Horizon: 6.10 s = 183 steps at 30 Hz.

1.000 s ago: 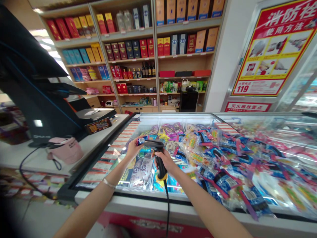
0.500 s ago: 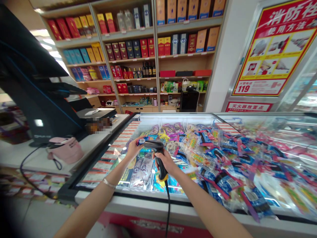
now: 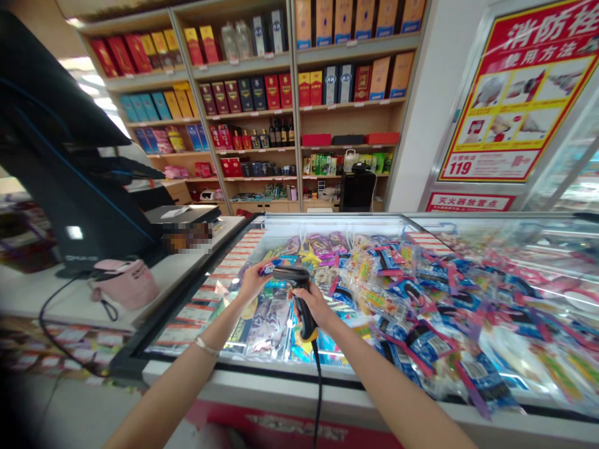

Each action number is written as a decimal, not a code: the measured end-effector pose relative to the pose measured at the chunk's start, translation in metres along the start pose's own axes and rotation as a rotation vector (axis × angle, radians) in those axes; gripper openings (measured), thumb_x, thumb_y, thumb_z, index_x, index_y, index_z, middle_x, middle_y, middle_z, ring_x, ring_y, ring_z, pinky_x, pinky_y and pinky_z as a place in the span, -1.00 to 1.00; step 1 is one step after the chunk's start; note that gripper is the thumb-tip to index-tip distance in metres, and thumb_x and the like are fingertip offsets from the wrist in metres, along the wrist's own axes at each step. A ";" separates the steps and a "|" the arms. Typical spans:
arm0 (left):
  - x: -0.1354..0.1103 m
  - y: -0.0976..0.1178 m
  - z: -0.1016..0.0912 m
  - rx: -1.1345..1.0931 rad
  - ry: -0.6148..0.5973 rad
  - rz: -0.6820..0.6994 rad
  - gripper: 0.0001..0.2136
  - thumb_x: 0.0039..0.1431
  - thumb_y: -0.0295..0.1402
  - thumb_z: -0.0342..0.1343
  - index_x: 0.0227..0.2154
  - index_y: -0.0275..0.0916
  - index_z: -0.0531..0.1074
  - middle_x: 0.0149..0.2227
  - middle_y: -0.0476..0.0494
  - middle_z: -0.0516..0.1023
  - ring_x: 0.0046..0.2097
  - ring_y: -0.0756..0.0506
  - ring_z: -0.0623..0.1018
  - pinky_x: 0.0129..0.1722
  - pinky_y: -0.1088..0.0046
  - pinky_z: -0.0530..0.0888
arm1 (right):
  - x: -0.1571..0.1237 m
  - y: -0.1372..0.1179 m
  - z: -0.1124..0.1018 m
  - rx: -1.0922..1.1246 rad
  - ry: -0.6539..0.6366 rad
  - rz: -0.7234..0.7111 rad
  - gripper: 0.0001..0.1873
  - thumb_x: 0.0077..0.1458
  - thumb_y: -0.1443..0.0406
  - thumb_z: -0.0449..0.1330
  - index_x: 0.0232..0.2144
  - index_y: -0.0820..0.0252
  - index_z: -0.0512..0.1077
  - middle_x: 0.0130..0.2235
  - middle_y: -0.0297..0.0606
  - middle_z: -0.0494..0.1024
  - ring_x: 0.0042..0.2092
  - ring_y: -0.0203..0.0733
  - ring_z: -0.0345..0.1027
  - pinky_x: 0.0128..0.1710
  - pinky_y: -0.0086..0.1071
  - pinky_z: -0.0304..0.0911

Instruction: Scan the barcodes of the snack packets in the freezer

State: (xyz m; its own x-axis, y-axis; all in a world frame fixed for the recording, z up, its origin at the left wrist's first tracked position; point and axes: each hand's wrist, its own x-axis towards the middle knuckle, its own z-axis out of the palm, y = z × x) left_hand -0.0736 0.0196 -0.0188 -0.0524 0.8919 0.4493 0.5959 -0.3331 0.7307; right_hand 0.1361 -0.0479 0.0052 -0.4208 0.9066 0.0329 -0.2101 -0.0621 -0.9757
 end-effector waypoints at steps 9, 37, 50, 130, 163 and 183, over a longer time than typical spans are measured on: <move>0.001 0.000 -0.011 -0.048 0.094 0.004 -0.61 0.07 -0.40 0.08 0.01 -0.24 0.39 -0.08 -0.15 0.56 -0.04 -0.15 0.52 0.00 0.28 0.41 | -0.012 -0.025 0.003 0.069 0.010 -0.089 -0.70 -0.18 0.17 0.28 -0.40 0.21 0.35 -0.66 -0.43 0.38 -0.67 -0.36 0.18 -0.68 -0.47 0.16; -0.095 0.125 0.128 0.399 -0.166 0.453 -0.53 0.19 -0.13 -0.01 0.13 -0.18 0.24 0.20 -0.30 0.29 0.25 -0.23 0.24 0.21 0.05 0.19 | -0.178 -0.032 -0.144 0.167 0.692 -0.031 -0.67 -0.32 0.19 0.43 -0.52 0.26 0.43 -0.59 -0.32 0.49 -0.63 -0.27 0.35 -0.62 -0.40 0.39; -0.093 0.124 0.128 0.361 -0.147 0.433 -0.61 0.22 -0.20 -0.03 0.07 -0.20 0.31 0.12 -0.27 0.39 0.18 -0.21 0.34 0.17 0.12 0.27 | -0.183 -0.027 -0.139 0.072 0.667 -0.007 -0.64 -0.33 0.14 0.43 -0.58 0.32 0.48 -0.66 -0.22 0.47 -0.64 -0.22 0.36 -0.62 -0.41 0.35; -0.007 0.169 0.174 0.120 -0.038 -0.053 -0.60 0.09 -0.18 0.15 -0.09 -0.28 0.23 -0.06 -0.33 0.42 -0.01 -0.22 0.45 -0.09 0.31 0.35 | -0.213 -0.023 -0.121 0.018 0.745 -0.021 -0.63 -0.28 0.10 0.40 -0.56 0.30 0.46 -0.59 -0.22 0.51 -0.71 -0.33 0.23 -0.76 -0.46 0.15; 0.008 0.109 0.057 -0.052 0.003 0.094 -0.71 -0.06 -0.26 0.25 -0.25 -0.21 0.42 -0.39 0.01 0.53 -0.33 -0.04 0.49 -0.28 0.48 0.41 | -0.140 -0.056 -0.075 0.135 0.349 -0.018 -0.68 -0.18 0.13 0.33 -0.43 0.26 0.47 -0.53 -0.32 0.47 -0.57 -0.28 0.33 -0.55 -0.41 0.30; -0.001 0.054 0.059 -0.201 -0.153 0.117 -0.53 -0.04 -0.48 0.14 0.00 -0.14 0.45 0.03 -0.07 0.51 0.08 -0.16 0.47 0.10 0.30 0.36 | -0.048 -0.005 -0.047 0.174 0.077 -0.044 -0.70 -0.02 0.09 0.22 -0.49 0.24 0.41 -0.64 -0.37 0.41 -0.67 -0.35 0.22 -0.67 -0.48 0.18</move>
State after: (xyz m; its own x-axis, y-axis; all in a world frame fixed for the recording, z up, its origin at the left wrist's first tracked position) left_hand 0.0057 0.0185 -0.0098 0.1384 0.8744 0.4650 0.4188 -0.4772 0.7726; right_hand 0.1988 -0.0721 -0.0012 -0.3408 0.9387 0.0514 -0.3793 -0.0873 -0.9211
